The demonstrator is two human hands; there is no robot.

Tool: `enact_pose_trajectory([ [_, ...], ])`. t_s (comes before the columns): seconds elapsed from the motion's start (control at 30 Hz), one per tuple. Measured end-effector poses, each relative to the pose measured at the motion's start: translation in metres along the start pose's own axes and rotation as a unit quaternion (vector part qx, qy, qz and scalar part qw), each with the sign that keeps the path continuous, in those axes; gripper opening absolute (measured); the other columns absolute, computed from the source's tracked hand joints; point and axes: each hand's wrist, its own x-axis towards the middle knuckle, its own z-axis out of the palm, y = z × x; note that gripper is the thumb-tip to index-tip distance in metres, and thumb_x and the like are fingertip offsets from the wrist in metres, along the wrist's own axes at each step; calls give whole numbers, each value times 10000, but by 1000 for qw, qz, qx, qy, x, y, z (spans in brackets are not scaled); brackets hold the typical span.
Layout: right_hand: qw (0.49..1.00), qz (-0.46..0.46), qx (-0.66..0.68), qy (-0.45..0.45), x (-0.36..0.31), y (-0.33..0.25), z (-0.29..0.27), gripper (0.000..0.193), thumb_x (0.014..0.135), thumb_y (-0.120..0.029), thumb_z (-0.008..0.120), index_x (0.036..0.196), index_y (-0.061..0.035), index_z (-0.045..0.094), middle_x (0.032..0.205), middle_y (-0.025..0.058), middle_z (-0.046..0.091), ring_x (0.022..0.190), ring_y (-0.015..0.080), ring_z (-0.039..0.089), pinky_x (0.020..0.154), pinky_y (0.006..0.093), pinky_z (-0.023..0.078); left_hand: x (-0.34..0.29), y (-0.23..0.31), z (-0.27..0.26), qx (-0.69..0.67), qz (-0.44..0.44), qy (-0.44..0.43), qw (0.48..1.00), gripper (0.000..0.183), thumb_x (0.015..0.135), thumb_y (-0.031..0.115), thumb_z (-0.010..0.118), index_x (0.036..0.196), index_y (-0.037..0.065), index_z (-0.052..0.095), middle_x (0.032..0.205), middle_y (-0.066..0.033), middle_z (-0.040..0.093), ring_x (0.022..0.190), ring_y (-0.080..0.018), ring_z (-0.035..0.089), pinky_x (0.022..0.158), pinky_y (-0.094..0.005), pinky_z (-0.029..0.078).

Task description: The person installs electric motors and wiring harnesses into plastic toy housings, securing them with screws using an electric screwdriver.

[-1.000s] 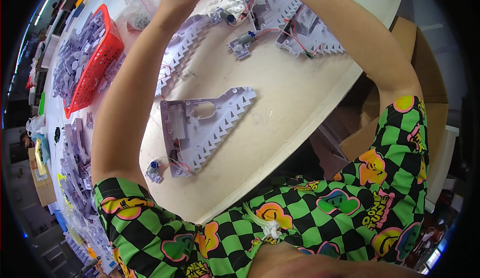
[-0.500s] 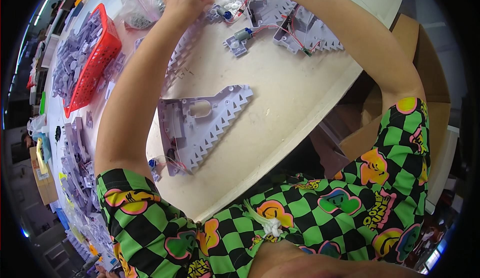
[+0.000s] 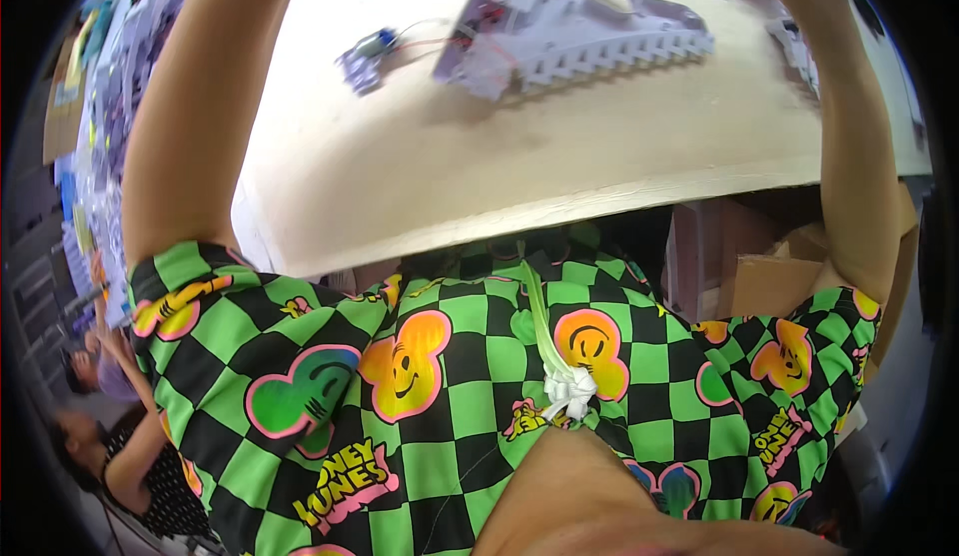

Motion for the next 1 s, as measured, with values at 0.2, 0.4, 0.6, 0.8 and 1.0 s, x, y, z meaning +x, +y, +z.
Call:
enact_pose_trajectory([
  [0.2, 961, -188, 139, -149, 0, -76, 129, 36, 844, -24, 644, 836, 11, 641, 841, 104, 652, 784, 200, 618, 696, 295, 502, -174, -9, -108, -131, -286, 84, 945, 78, 871, 83, 678, 918, 21, 674, 844, -25, 675, 783, -80, 604, 738, -221, 475],
  [0.4, 967, -201, 35, -153, -2, -104, 164, 65, 819, -55, 639, 815, 9, 628, 912, 147, 641, 843, 329, 620, 741, 389, 497, -217, -26, -92, -245, -344, 133, 897, 53, 864, 53, 679, 907, 22, 674, 857, -21, 675, 796, -79, 605, 754, -216, 469],
  [0.6, 964, -222, -17, -148, -4, -98, 179, 70, 810, -73, 636, 793, -5, 627, 960, 148, 643, 880, 332, 618, 776, 395, 495, -221, -18, -82, -263, -380, 111, 880, 58, 868, 68, 682, 907, 27, 671, 832, -10, 663, 709, -58, 583, 643, -194, 477],
  [0.8, 958, -224, -60, -169, -8, -101, 203, 67, 805, -76, 634, 799, -11, 616, 1001, 153, 639, 940, 335, 604, 822, 394, 486, -245, -29, -86, -311, -371, 95, 870, 52, 876, 80, 676, 901, 38, 661, 784, 13, 637, 627, -36, 557, 528, -184, 469],
  [1.0, 956, -211, -83, -184, -8, -111, 218, 63, 795, -74, 645, 804, -15, 626, 1004, 150, 647, 931, 334, 612, 823, 393, 490, -256, -38, -97, -330, -385, 102, 856, 55, 873, 98, 687, 903, 59, 665, 782, 29, 636, 614, -26, 562, 517, -170, 471],
])
